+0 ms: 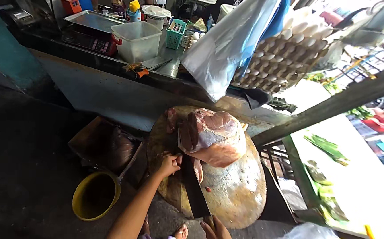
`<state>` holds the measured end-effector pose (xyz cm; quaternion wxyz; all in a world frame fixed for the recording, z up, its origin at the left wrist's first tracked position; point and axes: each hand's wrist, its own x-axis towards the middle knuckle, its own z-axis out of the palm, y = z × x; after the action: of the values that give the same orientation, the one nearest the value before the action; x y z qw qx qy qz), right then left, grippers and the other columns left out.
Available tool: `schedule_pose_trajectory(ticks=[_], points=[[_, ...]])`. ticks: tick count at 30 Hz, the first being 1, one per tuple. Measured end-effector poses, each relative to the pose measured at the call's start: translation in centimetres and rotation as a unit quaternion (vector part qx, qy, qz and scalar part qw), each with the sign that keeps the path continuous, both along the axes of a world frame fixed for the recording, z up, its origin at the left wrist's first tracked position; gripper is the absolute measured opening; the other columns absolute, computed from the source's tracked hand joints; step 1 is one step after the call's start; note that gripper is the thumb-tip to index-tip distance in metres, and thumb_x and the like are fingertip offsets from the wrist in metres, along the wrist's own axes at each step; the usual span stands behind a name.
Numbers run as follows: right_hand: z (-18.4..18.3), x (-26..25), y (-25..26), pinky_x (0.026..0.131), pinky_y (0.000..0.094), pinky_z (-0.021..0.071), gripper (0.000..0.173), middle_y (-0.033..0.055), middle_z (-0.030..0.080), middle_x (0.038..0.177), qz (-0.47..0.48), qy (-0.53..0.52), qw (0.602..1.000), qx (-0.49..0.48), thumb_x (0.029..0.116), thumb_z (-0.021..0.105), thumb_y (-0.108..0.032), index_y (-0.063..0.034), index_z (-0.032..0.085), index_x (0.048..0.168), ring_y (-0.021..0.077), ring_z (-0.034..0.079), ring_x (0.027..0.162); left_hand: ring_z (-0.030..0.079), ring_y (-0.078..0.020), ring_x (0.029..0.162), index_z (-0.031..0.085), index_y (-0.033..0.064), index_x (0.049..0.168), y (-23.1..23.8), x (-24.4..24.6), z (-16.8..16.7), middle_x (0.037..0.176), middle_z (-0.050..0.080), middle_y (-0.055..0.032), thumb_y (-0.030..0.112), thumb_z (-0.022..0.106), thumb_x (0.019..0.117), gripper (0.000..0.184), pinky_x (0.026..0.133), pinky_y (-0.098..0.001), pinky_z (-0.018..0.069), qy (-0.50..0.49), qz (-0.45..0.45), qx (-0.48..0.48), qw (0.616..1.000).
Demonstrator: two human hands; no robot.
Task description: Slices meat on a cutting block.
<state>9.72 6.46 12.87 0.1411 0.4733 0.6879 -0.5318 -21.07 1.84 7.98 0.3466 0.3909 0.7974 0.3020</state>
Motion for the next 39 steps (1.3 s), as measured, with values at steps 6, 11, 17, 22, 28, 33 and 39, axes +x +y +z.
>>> schedule_pose_trajectory(ticks=[6,11,17,22,28,33,39], points=[[1.1,-1.4,-0.4,0.060,0.0409,0.0562,0.040,0.0122,0.063,0.077,0.078,-0.031,0.996,0.032,0.1036,0.063,-0.026,0.0029,0.053,0.129,0.0212,0.062,0.058,0.055,-0.0301,0.132,0.067,0.0069,0.135,-2.2,1.1,-1.1,0.138,0.063,-0.0174,0.018,0.075,0.0893,0.048,0.117,-0.0429,0.0375,-0.029,0.159,0.131,0.978],[1.4,-3.6,-1.4,0.058,0.0411,0.0563,0.037,0.0121,0.062,0.075,0.102,-0.030,0.993,0.056,0.1034,0.062,-0.022,0.0042,0.053,0.128,0.0209,0.062,0.056,0.057,-0.0313,0.129,0.070,0.0053,0.131,-4.8,1.3,-1.7,0.133,0.064,-0.0203,0.019,0.078,0.0858,0.048,0.114,-0.0445,0.0414,-0.044,0.222,0.187,0.956],[2.3,-5.5,-1.2,0.056,0.0401,0.0557,0.038,0.0108,0.060,0.073,0.164,-0.048,0.983,0.064,0.1034,0.062,-0.023,0.0028,0.052,0.129,0.0202,0.061,0.055,0.049,-0.0347,0.138,0.052,0.0026,0.148,-7.2,1.0,-0.7,0.147,0.053,-0.0242,0.022,0.077,0.0856,0.069,0.117,-0.0473,0.0372,-0.088,0.254,0.143,0.953],[2.3,-7.7,-2.5,0.056,0.0392,0.0550,0.038,0.0105,0.061,0.072,0.215,-0.046,0.974,0.061,0.1033,0.062,-0.025,0.0009,0.053,0.130,0.0197,0.060,0.054,0.051,-0.0355,0.135,0.050,-0.0046,0.146,-10.9,0.4,1.0,0.146,0.049,-0.0292,0.016,0.074,0.0885,0.066,0.113,-0.0427,0.0422,-0.110,0.309,0.141,0.934],[-2.0,-15.1,-8.7,0.074,0.0515,0.0579,0.043,0.0198,0.067,0.094,0.353,-0.055,0.934,0.013,0.1048,0.060,-0.034,-0.0014,0.053,0.133,0.0319,0.069,0.076,0.056,-0.0366,0.128,0.052,-0.0030,0.145,-22.3,-2.0,-3.4,0.143,0.052,-0.0281,0.022,0.073,0.0911,0.063,0.108,-0.0484,0.0478,-0.116,0.465,0.106,0.871],[-5.7,-20.1,-14.3,0.072,0.0470,0.0583,0.048,0.0179,0.067,0.096,0.353,-0.067,0.932,-0.042,0.1053,0.057,-0.040,-0.0040,0.053,0.137,0.0284,0.068,0.073,0.064,-0.0311,0.099,0.047,-0.0023,0.146,-30.9,-5.5,-9.1,0.120,0.064,-0.0252,0.020,0.057,0.1038,0.049,0.085,-0.0473,0.0542,-0.241,0.563,0.114,0.782],[-3.0,-18.9,-10.9,0.068,0.0447,0.0575,0.046,0.0143,0.064,0.087,0.318,-0.009,0.947,-0.042,0.1046,0.059,-0.038,-0.0039,0.052,0.135,0.0248,0.065,0.067,0.036,-0.0429,0.145,0.009,0.0118,0.165,-34.8,-7.4,-7.6,0.165,0.025,-0.0250,0.023,0.050,0.1075,0.072,0.110,-0.0619,0.0376,-0.293,0.618,0.145,0.715]])
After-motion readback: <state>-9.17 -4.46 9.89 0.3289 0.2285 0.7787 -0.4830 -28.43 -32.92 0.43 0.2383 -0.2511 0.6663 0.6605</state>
